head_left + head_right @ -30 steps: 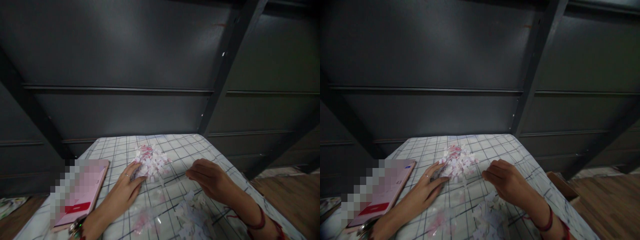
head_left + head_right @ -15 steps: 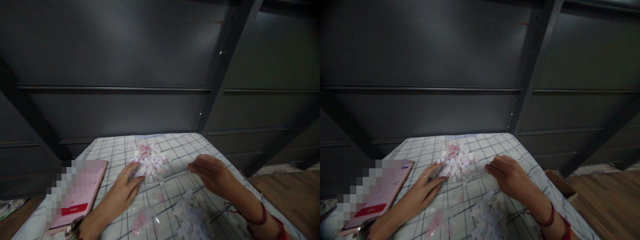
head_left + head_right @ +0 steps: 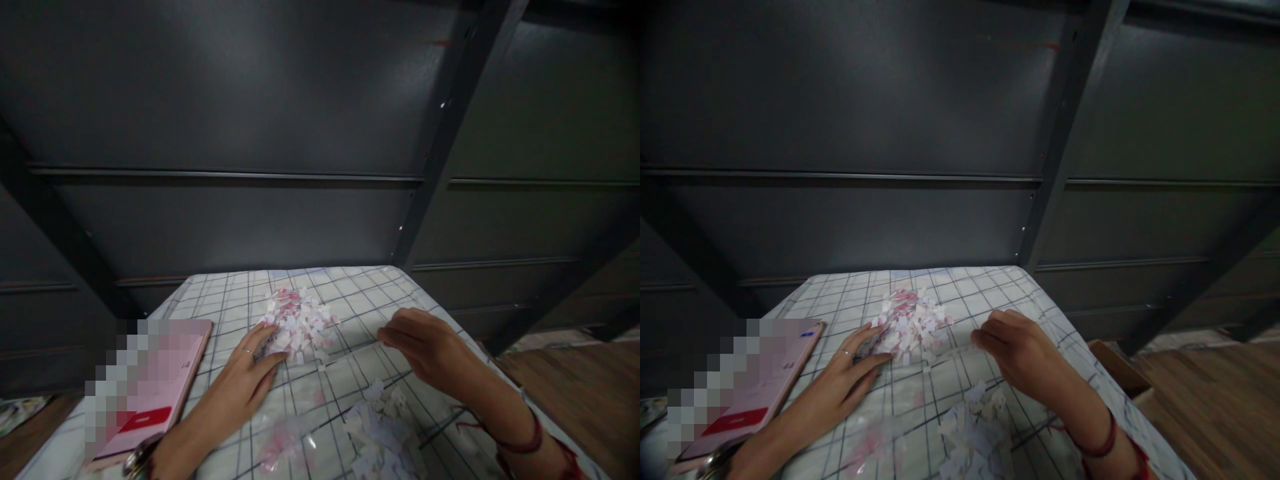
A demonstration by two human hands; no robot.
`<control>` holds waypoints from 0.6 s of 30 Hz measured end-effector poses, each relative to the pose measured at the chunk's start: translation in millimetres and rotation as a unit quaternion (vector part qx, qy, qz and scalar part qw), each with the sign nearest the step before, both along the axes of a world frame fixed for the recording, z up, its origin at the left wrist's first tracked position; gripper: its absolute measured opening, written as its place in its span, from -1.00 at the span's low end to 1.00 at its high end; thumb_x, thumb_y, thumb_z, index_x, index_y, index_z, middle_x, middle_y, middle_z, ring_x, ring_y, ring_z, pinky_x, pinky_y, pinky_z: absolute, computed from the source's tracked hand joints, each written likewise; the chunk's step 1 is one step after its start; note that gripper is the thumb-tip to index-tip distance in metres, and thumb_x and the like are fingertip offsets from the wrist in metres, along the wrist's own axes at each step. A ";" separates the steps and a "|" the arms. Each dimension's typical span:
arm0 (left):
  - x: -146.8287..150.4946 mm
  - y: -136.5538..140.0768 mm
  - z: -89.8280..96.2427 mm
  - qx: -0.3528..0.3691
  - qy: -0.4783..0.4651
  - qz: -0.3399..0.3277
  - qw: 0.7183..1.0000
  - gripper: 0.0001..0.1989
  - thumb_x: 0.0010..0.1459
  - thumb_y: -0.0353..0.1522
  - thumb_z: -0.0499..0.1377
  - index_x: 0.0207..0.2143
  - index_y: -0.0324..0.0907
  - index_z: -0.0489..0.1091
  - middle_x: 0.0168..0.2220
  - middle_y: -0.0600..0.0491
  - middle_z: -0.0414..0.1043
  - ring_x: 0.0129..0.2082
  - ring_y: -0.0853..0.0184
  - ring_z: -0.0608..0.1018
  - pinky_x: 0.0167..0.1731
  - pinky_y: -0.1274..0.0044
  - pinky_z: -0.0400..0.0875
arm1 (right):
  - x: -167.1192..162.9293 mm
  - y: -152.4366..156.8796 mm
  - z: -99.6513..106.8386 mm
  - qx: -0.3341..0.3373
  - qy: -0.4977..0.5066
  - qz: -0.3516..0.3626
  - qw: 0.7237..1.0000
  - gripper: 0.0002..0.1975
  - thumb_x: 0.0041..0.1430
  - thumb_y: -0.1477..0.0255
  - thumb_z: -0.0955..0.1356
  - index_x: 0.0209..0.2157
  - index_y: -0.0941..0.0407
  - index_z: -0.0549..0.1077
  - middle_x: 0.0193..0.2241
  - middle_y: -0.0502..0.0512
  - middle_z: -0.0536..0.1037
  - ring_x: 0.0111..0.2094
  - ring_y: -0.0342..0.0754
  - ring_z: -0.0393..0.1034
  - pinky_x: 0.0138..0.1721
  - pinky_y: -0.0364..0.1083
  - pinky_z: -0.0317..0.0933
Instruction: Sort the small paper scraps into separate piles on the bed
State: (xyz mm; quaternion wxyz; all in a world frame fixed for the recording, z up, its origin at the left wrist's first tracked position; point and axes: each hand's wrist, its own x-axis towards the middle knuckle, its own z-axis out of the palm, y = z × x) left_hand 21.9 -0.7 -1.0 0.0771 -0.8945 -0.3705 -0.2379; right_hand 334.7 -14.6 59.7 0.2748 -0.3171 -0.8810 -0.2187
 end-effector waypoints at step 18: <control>-0.5 1.1 -2.7 0.008 0.010 -0.007 1.000 -0.69 0.17 -0.50 -0.02 -0.09 -0.13 0.39 0.15 -0.11 0.02 0.16 0.05 0.16 0.05 0.19 0.25 | 4.9 6.2 -3.5 0.005 0.038 0.012 0.999 -0.79 0.17 0.64 0.18 -0.38 0.16 0.40 -0.55 0.04 0.37 -0.49 -0.15 0.11 -0.46 -0.13 0.03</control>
